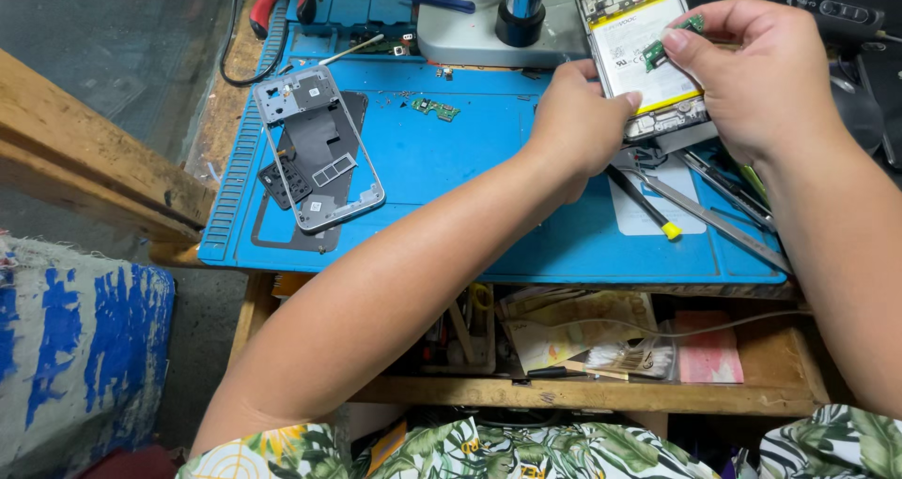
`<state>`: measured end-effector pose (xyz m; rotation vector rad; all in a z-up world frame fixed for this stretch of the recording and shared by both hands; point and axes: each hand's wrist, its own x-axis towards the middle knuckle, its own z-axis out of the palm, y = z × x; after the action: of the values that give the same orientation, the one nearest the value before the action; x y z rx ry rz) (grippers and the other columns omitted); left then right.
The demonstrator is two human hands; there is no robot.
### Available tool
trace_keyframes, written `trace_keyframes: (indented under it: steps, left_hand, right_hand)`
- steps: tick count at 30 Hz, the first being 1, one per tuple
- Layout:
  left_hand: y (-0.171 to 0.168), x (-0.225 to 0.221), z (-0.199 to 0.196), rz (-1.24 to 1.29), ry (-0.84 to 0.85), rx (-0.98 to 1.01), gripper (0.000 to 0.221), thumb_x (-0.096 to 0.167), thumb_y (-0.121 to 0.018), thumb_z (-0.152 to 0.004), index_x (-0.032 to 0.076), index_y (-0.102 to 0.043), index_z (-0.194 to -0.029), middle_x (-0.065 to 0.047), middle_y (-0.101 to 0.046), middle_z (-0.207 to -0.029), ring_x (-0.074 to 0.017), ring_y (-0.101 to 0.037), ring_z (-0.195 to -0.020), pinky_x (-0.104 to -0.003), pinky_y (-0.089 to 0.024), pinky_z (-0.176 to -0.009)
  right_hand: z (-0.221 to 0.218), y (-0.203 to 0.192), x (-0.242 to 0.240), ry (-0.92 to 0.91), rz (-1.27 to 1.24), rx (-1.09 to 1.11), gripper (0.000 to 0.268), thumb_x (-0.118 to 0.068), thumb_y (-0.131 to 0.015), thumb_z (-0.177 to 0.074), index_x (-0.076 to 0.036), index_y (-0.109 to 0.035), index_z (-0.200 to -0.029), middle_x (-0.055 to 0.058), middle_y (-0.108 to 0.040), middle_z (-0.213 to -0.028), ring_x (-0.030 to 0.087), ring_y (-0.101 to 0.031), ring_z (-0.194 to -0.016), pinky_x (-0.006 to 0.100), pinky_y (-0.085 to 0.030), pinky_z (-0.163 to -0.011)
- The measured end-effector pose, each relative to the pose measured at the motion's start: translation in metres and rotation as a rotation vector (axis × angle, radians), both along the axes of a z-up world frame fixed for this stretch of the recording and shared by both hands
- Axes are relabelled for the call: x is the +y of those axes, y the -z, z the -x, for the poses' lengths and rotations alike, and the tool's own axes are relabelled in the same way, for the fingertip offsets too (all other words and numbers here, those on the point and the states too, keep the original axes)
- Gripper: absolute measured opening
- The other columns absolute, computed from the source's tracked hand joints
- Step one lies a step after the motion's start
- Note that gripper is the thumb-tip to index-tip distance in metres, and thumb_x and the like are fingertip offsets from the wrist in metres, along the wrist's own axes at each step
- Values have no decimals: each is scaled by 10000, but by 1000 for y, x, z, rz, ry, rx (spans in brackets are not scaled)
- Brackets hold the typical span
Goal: The person assembles a mobile phone by placing internal components and a battery into the chassis, then connects cables and checks the fit of the screen assembly.
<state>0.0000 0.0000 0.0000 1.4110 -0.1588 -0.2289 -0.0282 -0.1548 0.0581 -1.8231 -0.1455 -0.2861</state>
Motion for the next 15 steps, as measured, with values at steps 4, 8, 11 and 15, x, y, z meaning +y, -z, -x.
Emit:
trace_keyframes:
  steps: [4, 8, 11, 15]
  left_hand:
    - [-14, 23, 18, 252, 108, 140, 537, -20, -675, -875, -43, -377, -1320, -222, -693, -1141, -257, -709, -972, -414, -617, -833]
    - [-20, 50, 51, 292, 223, 178, 534, -33, -702, -851, -28, -397, -1289, -196, -667, -1145, -243, -714, -967, -421, -629, -840]
    - [-20, 77, 81, 412, 343, 294, 499, 21, -697, -875, 38, -460, -1314, -98, -672, -1207, -183, -697, -1050, -399, -608, -855]
    - [-18, 101, 123, 611, 425, 371, 365, 98, -694, -974, 18, -601, -1317, -107, -704, -1221, -218, -701, -1075, -369, -599, -912]
  right_hand:
    - [16, -2, 8, -24, -88, 46, 110, -60, -687, -1090, 15, -669, -1168, 72, -713, -1092, 94, -691, -945, 236, -597, -871]
    - [51, -9, 24, -52, -107, 75, 119, -62, -670, -1078, 10, -658, -1172, 62, -707, -1082, 85, -681, -925, 232, -590, -870]
    - [78, -27, 38, -158, -163, 179, 163, -56, -662, -1016, 5, -668, -1167, 62, -716, -1048, 108, -694, -899, 242, -580, -813]
    - [95, -42, 55, -171, 39, 324, 182, -22, -681, -933, 11, -710, -1109, 87, -729, -1059, 125, -675, -923, 269, -564, -794]
